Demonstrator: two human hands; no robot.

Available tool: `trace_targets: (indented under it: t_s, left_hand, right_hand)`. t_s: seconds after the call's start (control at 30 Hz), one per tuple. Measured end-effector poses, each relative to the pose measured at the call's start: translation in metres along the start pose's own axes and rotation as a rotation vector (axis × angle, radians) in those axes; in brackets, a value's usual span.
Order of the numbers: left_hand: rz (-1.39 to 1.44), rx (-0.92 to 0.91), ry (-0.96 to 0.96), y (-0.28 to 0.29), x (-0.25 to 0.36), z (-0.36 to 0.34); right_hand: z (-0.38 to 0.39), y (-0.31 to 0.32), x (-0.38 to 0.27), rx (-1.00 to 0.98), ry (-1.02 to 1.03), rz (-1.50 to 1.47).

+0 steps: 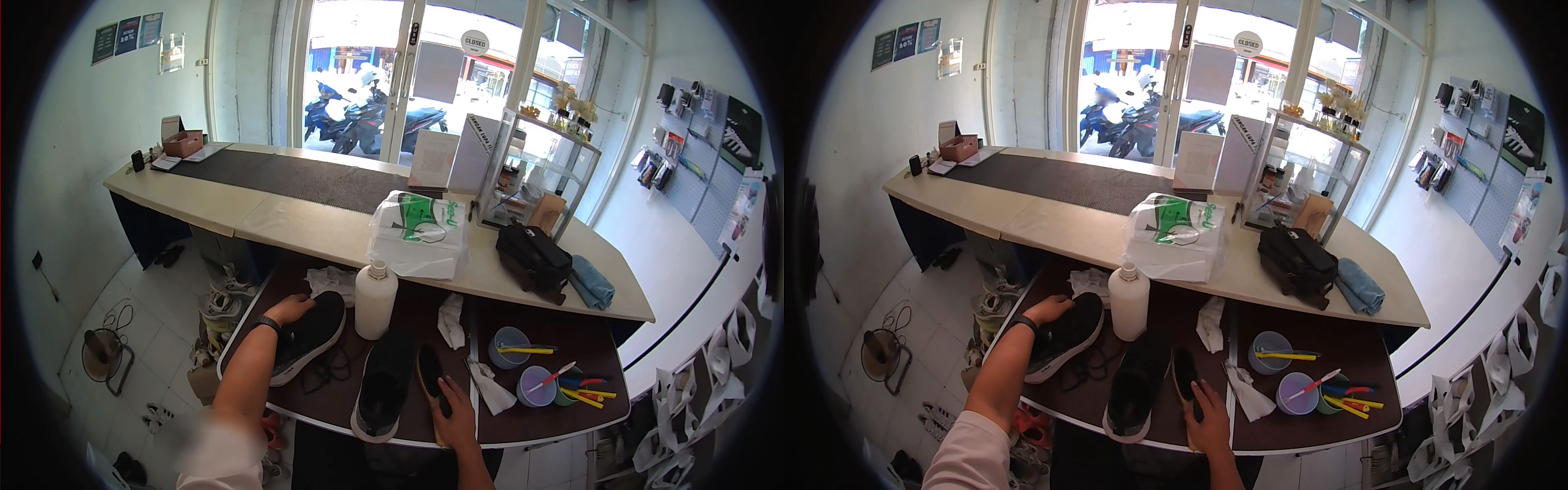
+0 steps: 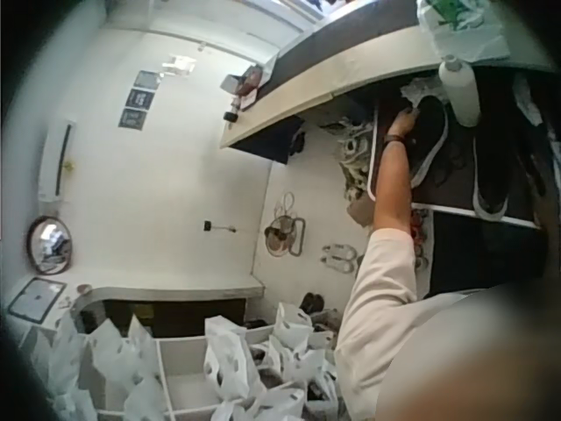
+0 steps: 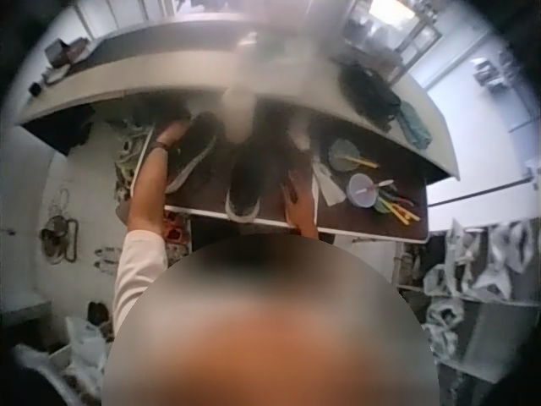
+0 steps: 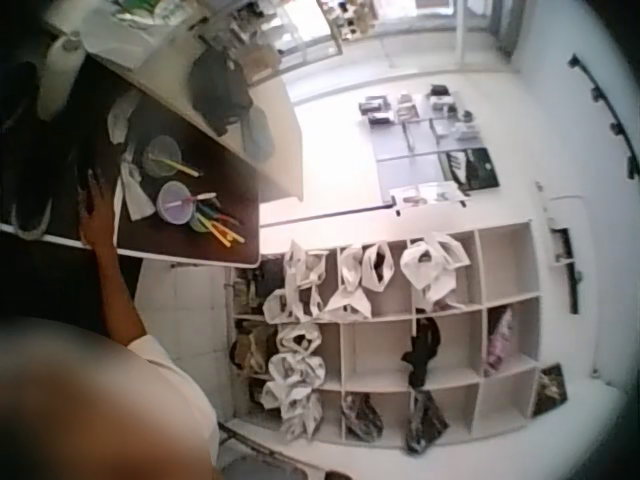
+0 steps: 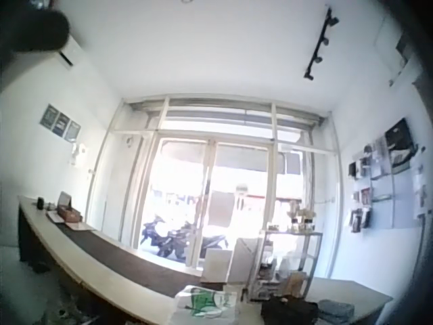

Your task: Repairing the sole of a sneaker using a small tool and a brush at a repair bench.

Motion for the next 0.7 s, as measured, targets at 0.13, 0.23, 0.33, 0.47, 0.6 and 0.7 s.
trace_targets:
  t_s: [0.13,0.23,0.33,0.47,0.6,0.7]
  left_hand:
    - [0.029,-0.063,0.016,0.002,0.007,0.003]
    - [-0.005,-0.007,0.007,0.001,0.004,0.002]
    - [0.023,-0.058,0.019,0.003,0.004,0.002]
    - [0.027,-0.056,0.012,0.002,0.006,0.003]
    - [0.012,-0.041,0.002,0.004,0.01,0.006]
    - [-0.005,-0.041,-0.014,0.004,0.011,0.007]
  right_hand:
    - [0.0,0.0,0.001,0.009,-0.003,0.009]
    - [0.0,0.0,0.001,0.006,0.009,0.017]
    - [-0.001,0.002,-0.002,0.004,0.009,0.033]
    - [0.0,0.003,-0.003,0.004,-0.02,0.003]
    - [-0.001,0.002,0.0,-0.011,0.061,0.072]
    - [-0.002,0.007,-0.009,-0.048,-0.088,-0.019]
Point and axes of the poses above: each hand's wrist, its own z-axis away from the middle knuckle, its own y-axis out of the back of the hand, x = y × z, the point moved 1 cm from there along -z, towards the middle knuckle, and after that the axes turned 4 degrees about z, right-handed, at the moved point
